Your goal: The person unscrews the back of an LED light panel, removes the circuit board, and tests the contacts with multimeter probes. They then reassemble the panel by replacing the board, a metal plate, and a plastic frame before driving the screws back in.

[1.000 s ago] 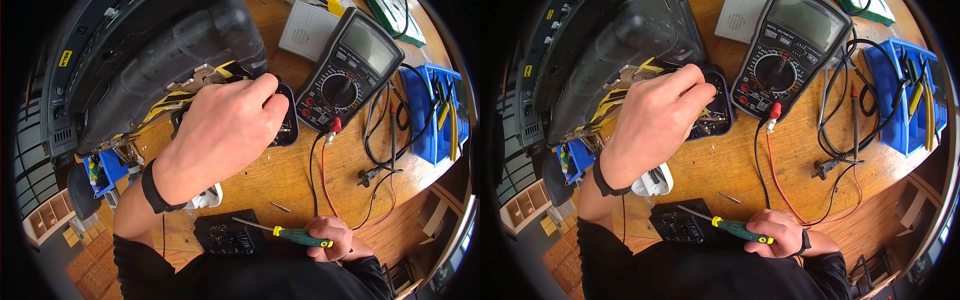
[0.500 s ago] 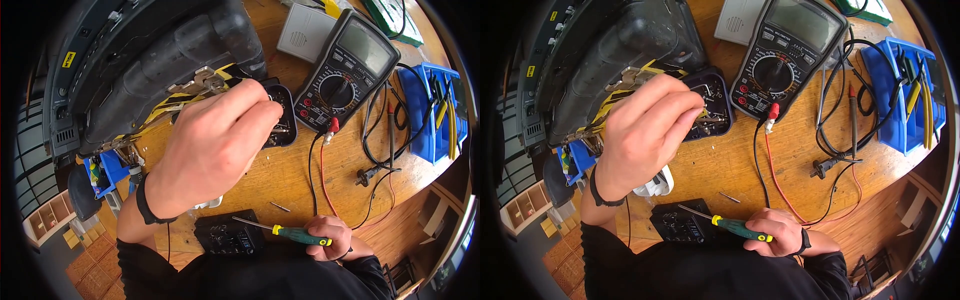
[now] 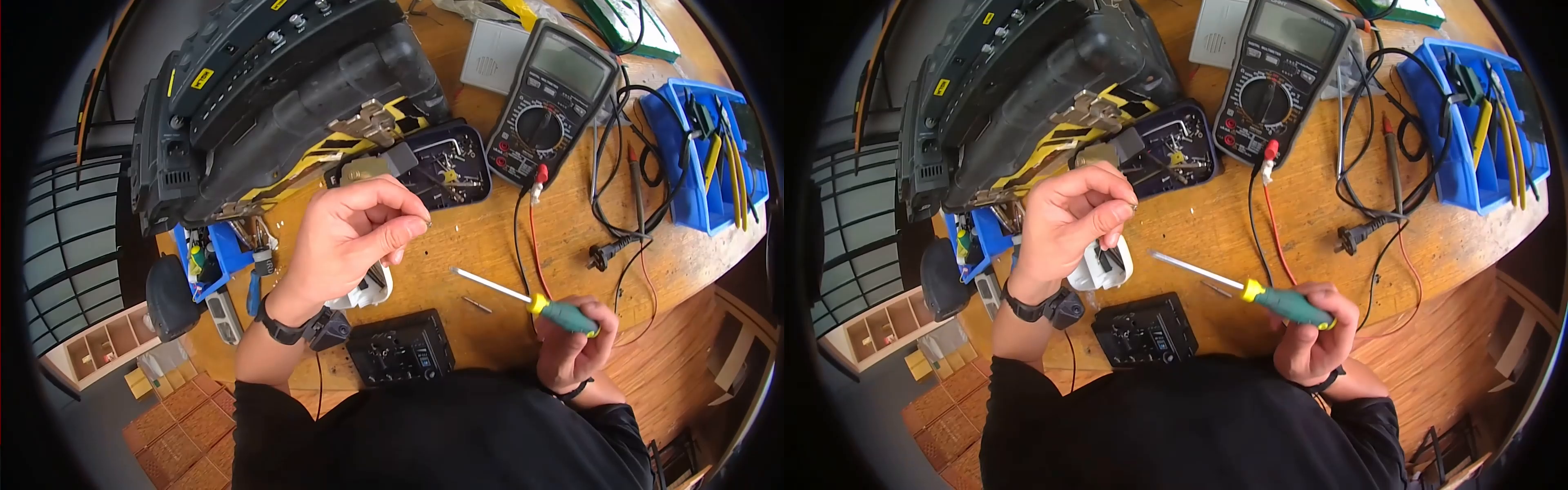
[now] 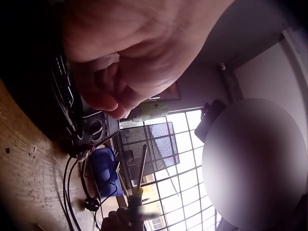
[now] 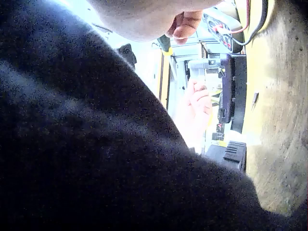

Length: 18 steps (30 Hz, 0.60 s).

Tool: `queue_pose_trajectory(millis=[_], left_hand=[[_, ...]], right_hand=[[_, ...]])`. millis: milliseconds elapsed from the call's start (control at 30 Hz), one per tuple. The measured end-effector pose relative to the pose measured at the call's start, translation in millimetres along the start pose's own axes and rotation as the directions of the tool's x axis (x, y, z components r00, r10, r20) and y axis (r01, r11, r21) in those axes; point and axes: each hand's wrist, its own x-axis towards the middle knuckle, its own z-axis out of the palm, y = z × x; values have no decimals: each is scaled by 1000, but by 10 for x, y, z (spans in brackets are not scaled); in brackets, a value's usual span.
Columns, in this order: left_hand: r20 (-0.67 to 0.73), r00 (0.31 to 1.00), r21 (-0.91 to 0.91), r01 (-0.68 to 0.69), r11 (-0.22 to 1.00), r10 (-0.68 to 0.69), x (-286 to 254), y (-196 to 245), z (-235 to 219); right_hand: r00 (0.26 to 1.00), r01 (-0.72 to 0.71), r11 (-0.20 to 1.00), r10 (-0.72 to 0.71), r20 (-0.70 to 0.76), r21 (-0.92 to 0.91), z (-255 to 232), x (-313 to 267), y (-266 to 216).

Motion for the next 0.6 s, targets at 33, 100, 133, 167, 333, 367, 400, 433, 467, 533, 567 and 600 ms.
queue_pose_trajectory(millis=[33, 100, 133, 167, 333, 367, 400, 433, 467, 533, 567, 600], left_hand=[[18, 1000, -3, 6, 1000, -6, -32, -34, 10], [29, 1000, -24, 3, 1000, -2, -65, -76, 33], [37, 999, -39, 6, 999, -4, -83, -86, 51], [45, 999, -52, 9, 999, -7, -102, -91, 67], [51, 999, -26, 3, 1000, -1, -121, -72, 112], [53, 999, -26, 0, 1000, 1, -119, -69, 117], [53, 999, -27, 2, 1000, 0, -114, -71, 118], [54, 999, -29, 3, 1000, -2, -110, -75, 118], [54, 999, -31, 3, 1000, -2, -107, -77, 116], [57, 998, -31, 3, 1000, -1, -103, -81, 113], [59, 998, -31, 3, 1000, -2, -104, -85, 112], [58, 998, -32, 7, 999, -5, -106, -87, 113]], right_hand=[[999, -36, 999, 36, -15, 33, 7, 19, -20], [998, -53, 998, 54, -22, 33, 12, 38, -30], [998, -66, 997, 67, -13, 29, 10, 39, -26], [997, -80, 996, 80, -3, 27, 8, 36, -28], [992, -110, 994, 109, 68, 10, -33, 39, -26], [992, -108, 994, 106, 71, 26, -28, 42, -27], [992, -106, 993, 103, 74, 43, -24, 44, -26], [992, -108, 993, 105, 75, 42, -22, 43, -25], [993, -101, 994, 98, 70, 42, -20, 45, -21], [994, -94, 995, 91, 65, 40, -19, 50, -22], [993, -101, 994, 99, 65, 29, -20, 50, -32], [992, -110, 994, 109, 65, 18, -21, 46, -40]])
